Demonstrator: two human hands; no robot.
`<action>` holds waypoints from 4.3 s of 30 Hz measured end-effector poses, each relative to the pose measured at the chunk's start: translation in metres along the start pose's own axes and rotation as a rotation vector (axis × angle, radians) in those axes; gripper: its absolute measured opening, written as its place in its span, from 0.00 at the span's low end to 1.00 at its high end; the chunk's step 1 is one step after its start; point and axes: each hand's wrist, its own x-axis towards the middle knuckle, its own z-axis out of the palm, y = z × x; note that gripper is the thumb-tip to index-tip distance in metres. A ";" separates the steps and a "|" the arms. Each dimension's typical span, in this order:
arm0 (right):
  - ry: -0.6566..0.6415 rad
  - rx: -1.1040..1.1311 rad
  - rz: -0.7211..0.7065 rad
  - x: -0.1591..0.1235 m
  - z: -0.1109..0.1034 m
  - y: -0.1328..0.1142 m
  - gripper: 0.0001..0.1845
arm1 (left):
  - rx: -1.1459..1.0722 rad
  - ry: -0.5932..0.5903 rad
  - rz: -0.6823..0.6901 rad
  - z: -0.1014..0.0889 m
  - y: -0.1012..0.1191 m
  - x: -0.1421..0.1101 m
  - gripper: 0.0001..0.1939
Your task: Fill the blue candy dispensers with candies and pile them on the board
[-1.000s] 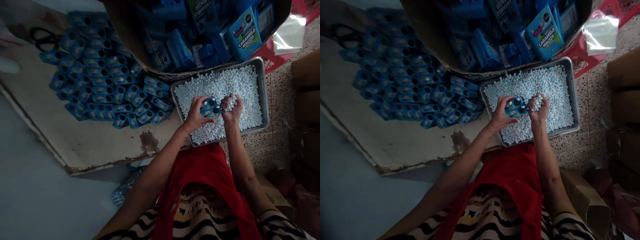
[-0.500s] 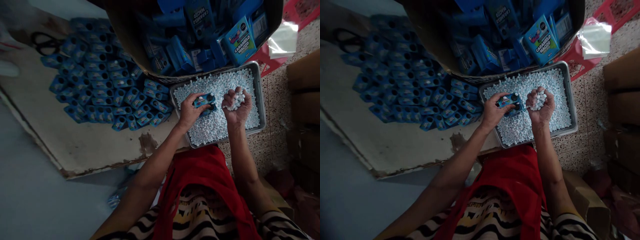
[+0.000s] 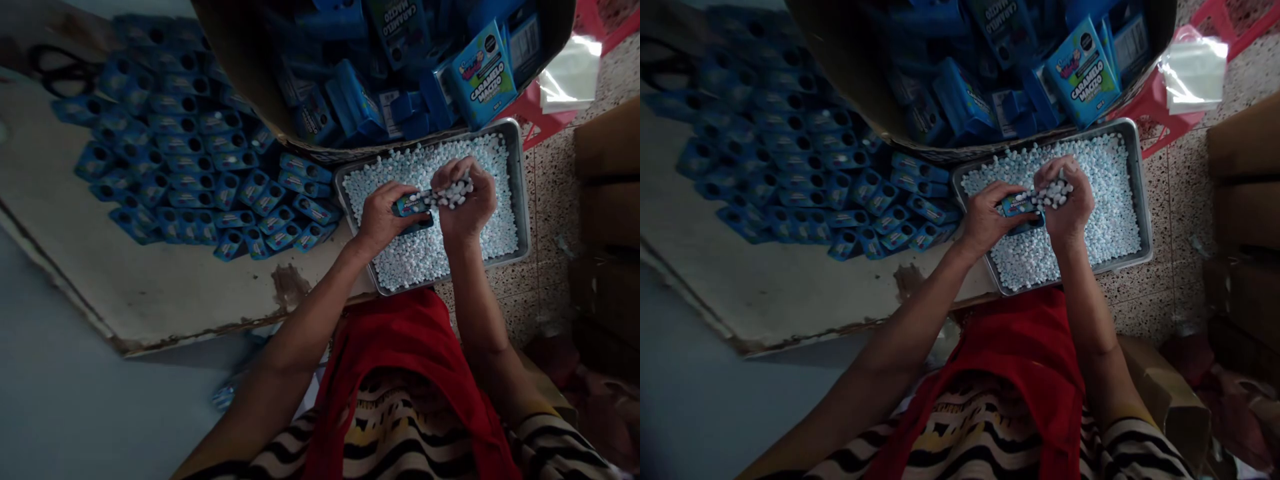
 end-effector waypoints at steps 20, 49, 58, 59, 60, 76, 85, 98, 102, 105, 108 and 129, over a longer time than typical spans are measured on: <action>0.078 0.404 0.173 0.005 -0.041 0.002 0.15 | -0.074 0.007 0.058 -0.013 -0.018 0.025 0.22; 0.464 -0.062 0.248 -0.010 -0.090 0.022 0.19 | -0.090 -0.086 -0.002 0.008 -0.006 0.047 0.22; 0.224 -0.528 0.194 -0.015 -0.115 0.034 0.09 | -0.141 -0.089 -0.031 0.020 -0.002 0.048 0.20; 0.181 -0.621 0.166 -0.015 -0.116 0.036 0.07 | -0.147 -0.080 -0.033 0.019 -0.001 0.049 0.20; 0.140 -0.694 0.139 -0.015 -0.117 0.037 0.06 | -0.158 -0.076 -0.037 0.017 -0.002 0.050 0.20; 0.029 -0.455 0.228 -0.025 -0.087 -0.013 0.05 | -0.411 -0.108 -0.070 0.018 -0.002 0.047 0.20; -0.059 -0.363 0.158 -0.008 -0.051 -0.085 0.12 | -0.221 -0.056 -0.044 0.023 0.007 0.051 0.19; -0.129 -0.514 0.230 -0.028 -0.082 -0.035 0.02 | 0.072 0.579 -0.638 -0.107 0.023 -0.122 0.22; -0.180 -0.562 0.096 -0.042 -0.055 -0.029 0.02 | 0.071 0.617 -0.949 -0.103 -0.006 -0.214 0.25; -0.402 -0.807 -0.071 -0.040 -0.041 -0.022 0.11 | -0.006 0.626 -0.975 -0.084 -0.028 -0.243 0.26; -0.605 -1.114 -0.227 -0.035 -0.037 -0.012 0.18 | -0.052 0.650 -0.938 -0.063 -0.052 -0.241 0.27; 0.012 -1.496 -0.305 0.027 -0.151 0.078 0.29 | 0.111 0.159 -0.096 0.022 -0.012 -0.061 0.35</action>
